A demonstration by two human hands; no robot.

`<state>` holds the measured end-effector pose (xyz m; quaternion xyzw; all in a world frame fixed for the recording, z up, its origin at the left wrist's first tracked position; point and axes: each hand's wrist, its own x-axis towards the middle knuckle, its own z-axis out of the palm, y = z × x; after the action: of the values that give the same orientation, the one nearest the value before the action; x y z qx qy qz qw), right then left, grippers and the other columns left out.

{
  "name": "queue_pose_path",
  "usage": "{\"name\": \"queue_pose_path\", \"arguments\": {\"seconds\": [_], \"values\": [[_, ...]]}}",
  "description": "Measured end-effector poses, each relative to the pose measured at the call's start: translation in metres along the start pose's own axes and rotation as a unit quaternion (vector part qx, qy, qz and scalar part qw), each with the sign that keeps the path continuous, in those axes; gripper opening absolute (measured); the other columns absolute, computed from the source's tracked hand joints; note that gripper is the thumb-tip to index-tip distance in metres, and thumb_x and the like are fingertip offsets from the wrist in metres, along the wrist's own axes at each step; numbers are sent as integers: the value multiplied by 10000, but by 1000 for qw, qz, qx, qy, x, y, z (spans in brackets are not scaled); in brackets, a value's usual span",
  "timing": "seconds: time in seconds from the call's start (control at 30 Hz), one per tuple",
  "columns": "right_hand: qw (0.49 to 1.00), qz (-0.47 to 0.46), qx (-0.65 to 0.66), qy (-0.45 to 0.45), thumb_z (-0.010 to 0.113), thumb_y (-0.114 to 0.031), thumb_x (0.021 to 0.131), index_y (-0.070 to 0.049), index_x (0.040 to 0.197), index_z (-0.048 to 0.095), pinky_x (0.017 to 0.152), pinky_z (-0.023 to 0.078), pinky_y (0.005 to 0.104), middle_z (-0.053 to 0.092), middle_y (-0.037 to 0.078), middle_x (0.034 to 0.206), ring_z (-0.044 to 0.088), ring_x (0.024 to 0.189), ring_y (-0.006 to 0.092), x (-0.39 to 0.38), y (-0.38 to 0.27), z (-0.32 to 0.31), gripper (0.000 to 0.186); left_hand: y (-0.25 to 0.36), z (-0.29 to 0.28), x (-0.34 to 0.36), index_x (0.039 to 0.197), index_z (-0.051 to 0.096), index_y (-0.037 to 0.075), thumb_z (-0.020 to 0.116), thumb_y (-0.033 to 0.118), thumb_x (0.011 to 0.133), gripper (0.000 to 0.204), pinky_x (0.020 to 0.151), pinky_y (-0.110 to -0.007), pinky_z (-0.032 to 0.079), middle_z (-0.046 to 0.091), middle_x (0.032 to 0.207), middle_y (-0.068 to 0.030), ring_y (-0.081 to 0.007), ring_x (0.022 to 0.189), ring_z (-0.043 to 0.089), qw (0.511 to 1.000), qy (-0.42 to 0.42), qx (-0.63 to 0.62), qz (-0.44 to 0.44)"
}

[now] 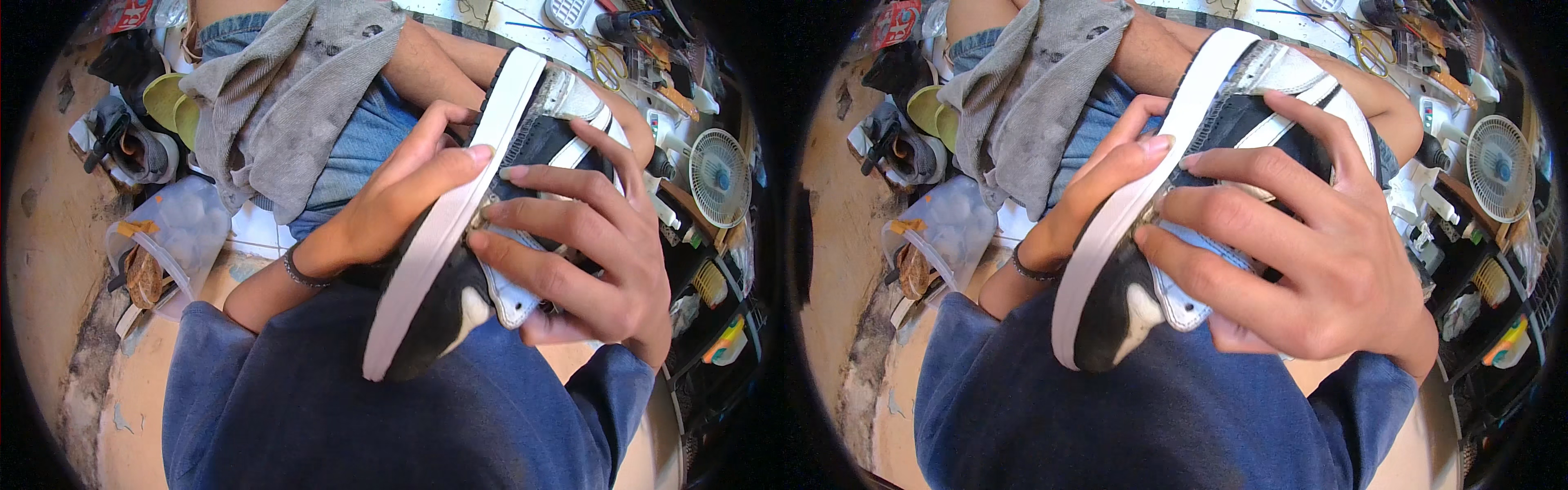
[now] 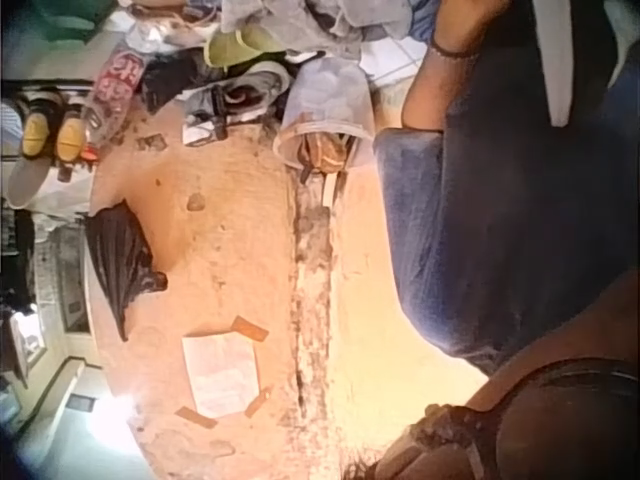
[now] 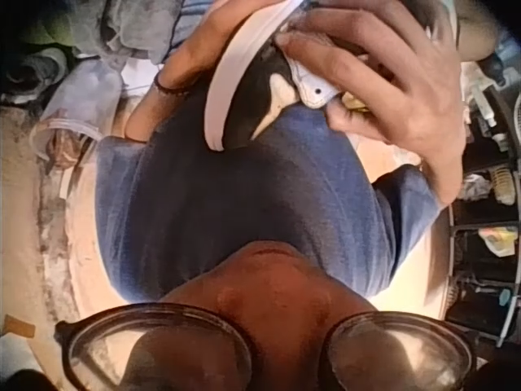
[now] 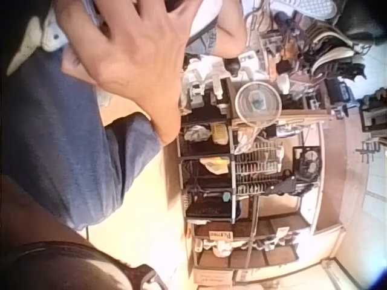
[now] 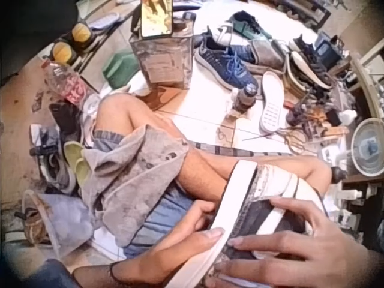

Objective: The person is cleaning and fitting a new sole onto a sneaker while sitting on the floor.

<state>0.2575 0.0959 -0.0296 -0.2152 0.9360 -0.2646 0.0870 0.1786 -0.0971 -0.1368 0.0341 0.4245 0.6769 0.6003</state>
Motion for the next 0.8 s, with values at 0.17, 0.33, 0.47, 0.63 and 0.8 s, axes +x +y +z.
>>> {"name": "queue_pose_path", "arguments": {"seconds": [0.17,0.33,0.47,0.63,0.8], "values": [[994,86,49,53,638,-349,788,-165,1090,775,1000,474,539,706,61,975,706,986,277,-11,13,16,379,14,-15,6,1379,469,-19,342,362,1081,500,1046,-303,381,562,1289,-123,-190,1208,512,994,-90,63,-18],[970,190,82,129,717,-43,715,-128,1122,764,850,561,365,697,70,970,705,920,248,-40,24,51,418,25,-21,-8,1540,269,-23,463,444,1013,731,1200,-391,196,277,1598,-200,-302,1509,210,977,-159,107,92],[953,214,119,179,717,27,634,-117,1125,765,763,562,320,698,76,976,695,885,231,-44,26,58,515,29,0,-20,1518,275,-78,621,465,845,932,1187,-372,226,337,1554,-245,-294,1454,333,958,-97,236,133],[971,107,188,106,736,-79,745,-103,1130,756,742,552,344,697,58,1053,693,885,229,-59,56,42,387,29,-1,-14,1410,447,-37,656,217,869,633,1110,-412,355,545,1355,-297,-406,1383,442,933,-119,291,175],[973,96,162,133,713,-76,769,-92,1129,736,730,559,353,694,65,1029,694,879,254,-69,51,38,361,33,17,-15,1382,462,-52,643,224,836,638,1119,-417,338,562,1324,-293,-420,1399,414,966,-88,228,89]]}}
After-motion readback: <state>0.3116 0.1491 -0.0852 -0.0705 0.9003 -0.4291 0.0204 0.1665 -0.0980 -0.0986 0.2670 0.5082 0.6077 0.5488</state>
